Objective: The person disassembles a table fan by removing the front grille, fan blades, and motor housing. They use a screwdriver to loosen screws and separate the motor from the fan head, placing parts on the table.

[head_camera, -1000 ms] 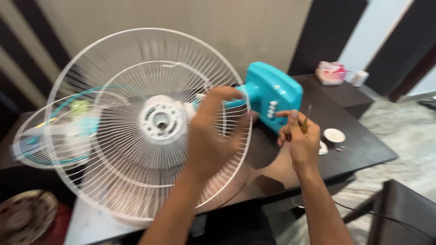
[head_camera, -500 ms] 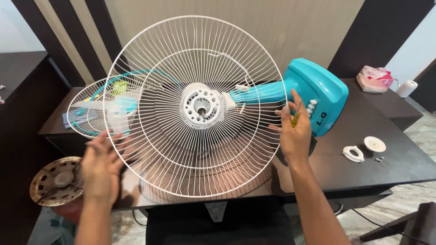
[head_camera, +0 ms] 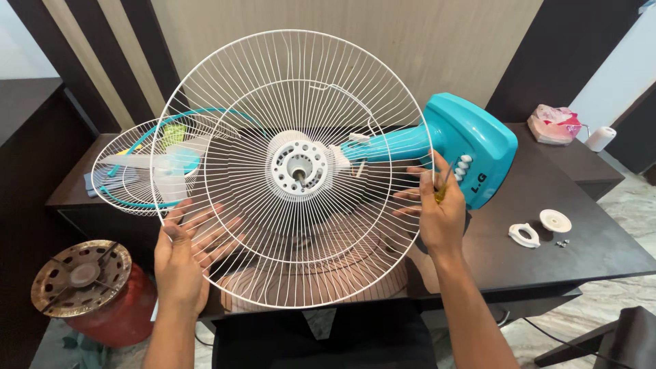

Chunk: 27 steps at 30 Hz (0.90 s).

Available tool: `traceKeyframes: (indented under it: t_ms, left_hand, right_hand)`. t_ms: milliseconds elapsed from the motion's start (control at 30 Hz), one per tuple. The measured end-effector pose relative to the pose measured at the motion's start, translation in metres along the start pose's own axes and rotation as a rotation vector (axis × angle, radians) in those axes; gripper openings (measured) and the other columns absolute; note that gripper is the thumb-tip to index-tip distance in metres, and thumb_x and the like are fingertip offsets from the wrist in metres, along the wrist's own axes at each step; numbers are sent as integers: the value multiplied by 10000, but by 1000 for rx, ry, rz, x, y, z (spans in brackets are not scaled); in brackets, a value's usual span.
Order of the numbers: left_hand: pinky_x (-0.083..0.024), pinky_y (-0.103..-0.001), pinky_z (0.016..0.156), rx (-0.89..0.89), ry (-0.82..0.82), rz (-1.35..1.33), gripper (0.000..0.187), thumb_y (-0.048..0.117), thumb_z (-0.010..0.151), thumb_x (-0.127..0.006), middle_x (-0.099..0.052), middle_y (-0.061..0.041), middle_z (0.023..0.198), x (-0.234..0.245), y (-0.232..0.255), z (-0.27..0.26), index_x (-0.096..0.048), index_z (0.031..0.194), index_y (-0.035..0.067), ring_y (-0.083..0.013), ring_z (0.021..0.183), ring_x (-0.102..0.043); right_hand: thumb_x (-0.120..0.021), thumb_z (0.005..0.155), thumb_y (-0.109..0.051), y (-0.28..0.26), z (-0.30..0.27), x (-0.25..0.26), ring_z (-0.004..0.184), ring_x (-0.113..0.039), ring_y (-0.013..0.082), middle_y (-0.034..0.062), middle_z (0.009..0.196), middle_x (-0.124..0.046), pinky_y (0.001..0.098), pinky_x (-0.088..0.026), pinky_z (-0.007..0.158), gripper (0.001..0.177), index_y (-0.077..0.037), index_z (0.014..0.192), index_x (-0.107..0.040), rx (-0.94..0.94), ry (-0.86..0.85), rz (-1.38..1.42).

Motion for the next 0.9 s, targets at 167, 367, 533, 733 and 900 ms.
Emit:
traceKeyframes:
  t_ms: [167,367,533,733,900]
  left_hand:
    - [-571,-579,841,-13,33,-8,735,549,984,-331,-545,-340,1362,3,-4,-1,-285,1475,4,-481,1121,-675]
    - [-572,-579,841,-35,16,-23,716,537,998,-319,-555,-336,1358,4,-5,2,-291,1466,-4,-483,1113,-675]
    - [-571,-574,853,-22,24,-23,707,545,999,-316,-556,-327,1360,5,-8,1,-293,1460,8,-477,1126,-674]
    - [-582,-572,870,18,13,-12,708,562,979,-313,-562,-315,1365,5,-7,5,-308,1444,28,-462,1135,-677]
    - [-570,-563,870,37,12,-14,703,568,974,-317,-562,-311,1360,4,-9,6,-316,1434,37,-455,1146,-677]
  right_hand:
    - [-423,1093,-350,38,15,28,898,-761,270,223,1125,-692,393,-657,716,508,29,1430,-461,-104,126,220]
    - [-541,1016,-330,146,52,24,977,-754,265,186,1100,-694,504,-614,892,449,40,1270,-504,-414,62,489]
    - [-620,1050,-411,234,79,-3,621,-540,170,21,821,-494,573,-602,749,359,-112,1238,-558,-611,36,767]
    - [-567,1117,-442,228,108,-51,570,-550,138,61,859,-599,303,-483,539,361,-82,1089,-554,-387,-237,1189]
    - [-509,1060,-466,210,95,-71,794,-662,160,71,941,-637,262,-558,685,428,-45,1112,-568,-498,61,1101]
Point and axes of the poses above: each hand's wrist, its own z-axis towards the middle knuckle, its own x-axis out of the back of the hand, y = z × x, the point moved 9 cm from there along z, towards the middle knuckle
